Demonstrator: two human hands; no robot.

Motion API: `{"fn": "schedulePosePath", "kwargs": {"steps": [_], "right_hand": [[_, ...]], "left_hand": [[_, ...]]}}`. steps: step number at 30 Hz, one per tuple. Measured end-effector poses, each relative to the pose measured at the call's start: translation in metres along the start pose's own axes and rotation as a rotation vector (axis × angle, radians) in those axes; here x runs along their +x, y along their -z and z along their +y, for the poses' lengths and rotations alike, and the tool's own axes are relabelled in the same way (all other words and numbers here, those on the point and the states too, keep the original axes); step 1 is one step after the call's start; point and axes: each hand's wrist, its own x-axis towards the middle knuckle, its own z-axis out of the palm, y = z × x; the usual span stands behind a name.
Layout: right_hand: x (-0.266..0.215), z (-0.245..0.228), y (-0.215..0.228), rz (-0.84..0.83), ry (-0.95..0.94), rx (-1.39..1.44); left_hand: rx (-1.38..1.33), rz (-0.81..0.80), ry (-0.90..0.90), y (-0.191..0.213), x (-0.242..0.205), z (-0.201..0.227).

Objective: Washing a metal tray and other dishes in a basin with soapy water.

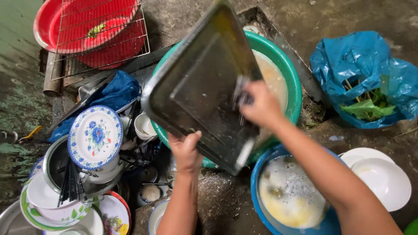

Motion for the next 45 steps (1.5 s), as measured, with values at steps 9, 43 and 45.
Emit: {"fn": "schedulePosePath", "kwargs": {"steps": [9,43,45], "right_hand": [[-0.018,-0.094,0.019,0.036,0.341,0.218],[0.097,-0.148,0.109,0.167,0.965,0.091],[0.106,-0.12,0.11,0.148,1.024,0.081]], "left_hand": [[0.053,0.009,-0.153,0.012,0.001,-0.023],[0.608,-0.255,-0.236,0.007,0.005,-0.002],[0.64,-0.217,-0.218,0.019,0.001,0.005]]}}
